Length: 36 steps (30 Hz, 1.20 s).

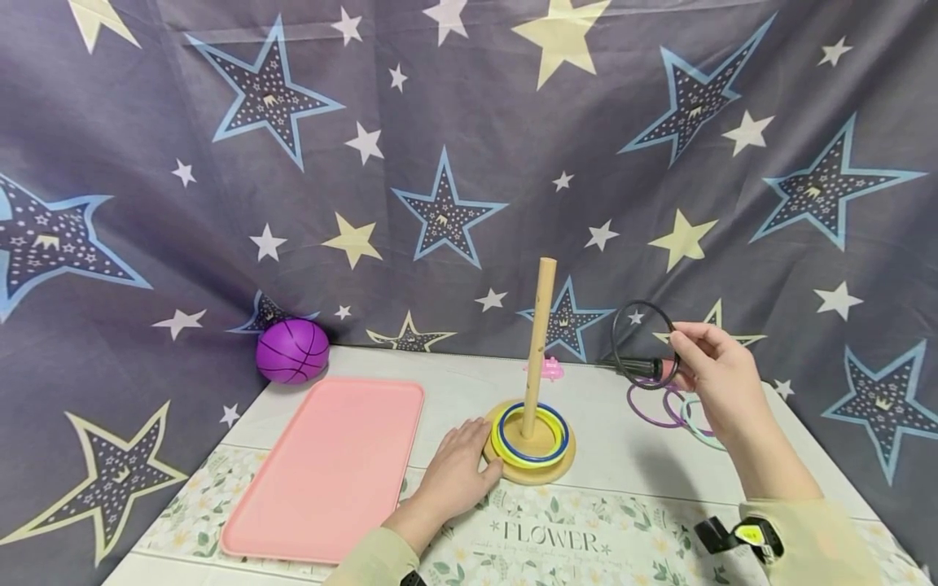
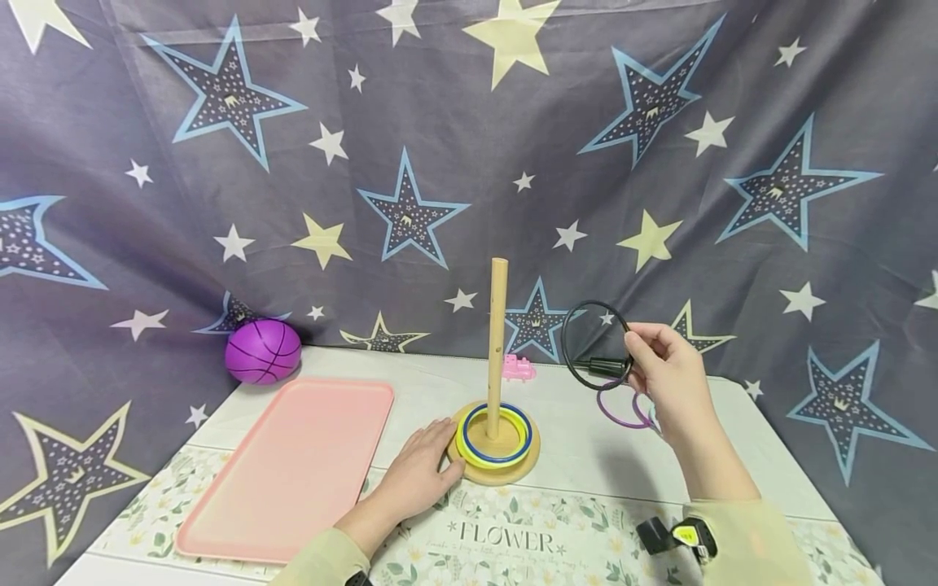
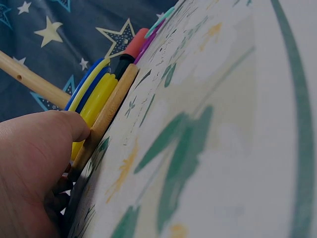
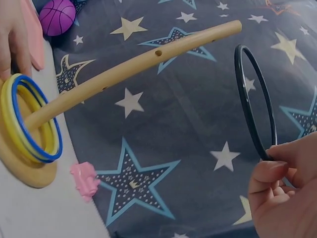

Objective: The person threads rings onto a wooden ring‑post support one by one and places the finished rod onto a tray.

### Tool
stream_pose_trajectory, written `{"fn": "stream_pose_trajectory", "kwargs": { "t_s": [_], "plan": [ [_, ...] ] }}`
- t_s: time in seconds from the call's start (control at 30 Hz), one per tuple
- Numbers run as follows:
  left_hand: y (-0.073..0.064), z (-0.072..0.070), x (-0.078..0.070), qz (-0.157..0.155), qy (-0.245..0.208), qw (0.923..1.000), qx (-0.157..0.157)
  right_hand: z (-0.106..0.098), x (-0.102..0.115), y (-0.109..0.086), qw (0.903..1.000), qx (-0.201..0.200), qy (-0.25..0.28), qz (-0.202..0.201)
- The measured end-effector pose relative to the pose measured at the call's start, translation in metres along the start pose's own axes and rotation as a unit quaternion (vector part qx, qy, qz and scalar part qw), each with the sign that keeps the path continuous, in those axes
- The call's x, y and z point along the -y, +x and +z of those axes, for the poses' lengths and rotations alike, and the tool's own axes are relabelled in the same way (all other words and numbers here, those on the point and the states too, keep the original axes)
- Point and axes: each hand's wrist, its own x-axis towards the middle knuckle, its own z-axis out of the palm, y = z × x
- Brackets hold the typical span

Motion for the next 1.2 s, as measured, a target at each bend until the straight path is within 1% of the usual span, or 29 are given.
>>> {"fn": "stream_pose_trajectory", "kwargs": {
  "t_s": [0.27, 0.53, 0.73, 0.8, 1.0, 1.2],
  "plan": [
    [0.000, 0.001, 0.002, 0.000, 0.004, 1.0000, -0.003, 0.013, 0.022, 0.007, 0.9999, 0.002, -0.012, 0.000],
    [0.000, 0.001, 0.002, -0.003, 0.004, 1.0000, 0.003, 0.031, 0.037, 0.013, 0.9995, 0.015, 0.021, -0.021],
    [0.000, 0.002, 0.002, -0.006, 0.004, 1.0000, 0.006, 0.047, 0.051, 0.019, 0.9988, 0.025, 0.029, -0.032],
    [0.000, 0.001, 0.001, -0.002, 0.001, 1.0000, 0.002, 0.053, 0.055, 0.021, 0.9985, 0.027, 0.031, -0.035],
    [0.000, 0.002, 0.001, 0.003, 0.001, 1.0000, -0.003, 0.068, 0.062, 0.026, 0.9974, 0.031, 0.044, -0.047],
    [0.000, 0.001, 0.003, 0.010, -0.003, 0.9999, -0.006, 0.083, 0.065, 0.029, 0.9975, 0.034, 0.039, -0.047]
  ]
}}
